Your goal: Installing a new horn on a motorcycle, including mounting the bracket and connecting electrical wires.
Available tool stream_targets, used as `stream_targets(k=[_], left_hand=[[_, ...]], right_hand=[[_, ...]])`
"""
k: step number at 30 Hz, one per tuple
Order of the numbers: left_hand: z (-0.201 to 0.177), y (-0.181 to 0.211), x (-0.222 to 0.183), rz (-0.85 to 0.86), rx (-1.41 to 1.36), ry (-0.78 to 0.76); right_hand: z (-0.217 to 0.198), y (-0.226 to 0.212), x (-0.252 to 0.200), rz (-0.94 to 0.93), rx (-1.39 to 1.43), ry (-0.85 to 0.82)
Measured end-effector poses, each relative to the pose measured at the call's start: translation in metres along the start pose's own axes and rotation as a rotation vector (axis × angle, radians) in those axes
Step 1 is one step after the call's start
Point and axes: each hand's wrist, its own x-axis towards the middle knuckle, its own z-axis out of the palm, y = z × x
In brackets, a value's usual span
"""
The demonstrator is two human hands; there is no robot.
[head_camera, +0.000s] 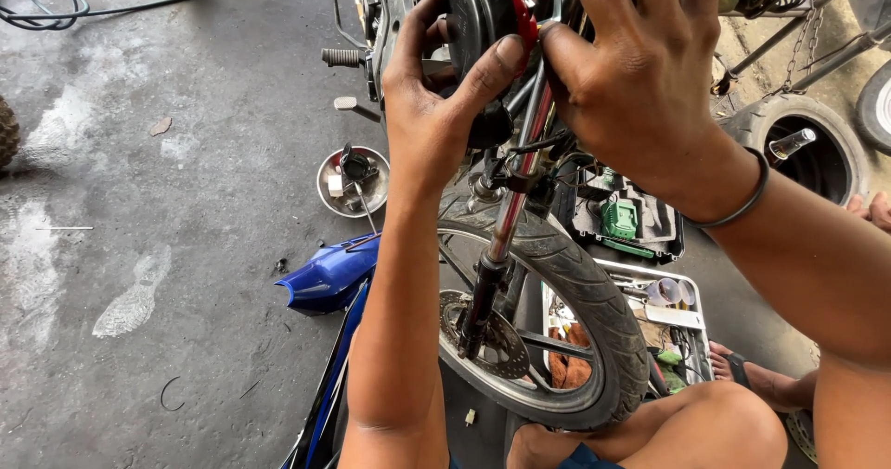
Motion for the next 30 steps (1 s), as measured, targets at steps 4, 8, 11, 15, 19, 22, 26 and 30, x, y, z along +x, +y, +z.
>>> stream_targets(k=[4, 8, 11, 15, 19, 22, 26, 30], left_hand=[[-0.0005, -0.0027, -0.0011, 0.039, 0.018, -0.001], [-0.0003, -0.0012, -0.001, 0.023, 0.021, 0.0], [-0.0005, -0.0005, -0.0014, 0.022, 0.0, -0.003], [-0.0011, 0.0037, -0.0021, 0.008, -0.007, -0.007], [-0.0017, 0.0051, -0.0007, 0.013, -0.008, -0.018], [-0.0024, 0.0042, 0.0, 0.003, -0.047, -0.01], [-0.0024, -0.0007, 0.0007, 0.027, -0.027, -0.018], [-0.0022, 0.0021, 0.0001, 0.038, -0.037, -0.031]], right_hand=[[0.0039, 0.0015, -0.005, 0.001, -0.021, -0.027], [0.0024, 0.0009, -0.0041, 0.003, -0.019, -0.036], [-0.0002, -0.0005, -0.0022, 0.01, 0.002, -0.041], [0.0032, 0.0, -0.0027, 0.01, -0.001, -0.023], [0.005, 0.0001, -0.003, 0.004, -0.016, 0.009], [0.0037, -0.0007, -0.0025, 0.008, -0.009, -0.011], [0.0004, -0.0009, -0.0019, 0.013, 0.044, -0.022], [0.0007, -0.0004, -0.0021, 0.014, 0.055, -0.01]])
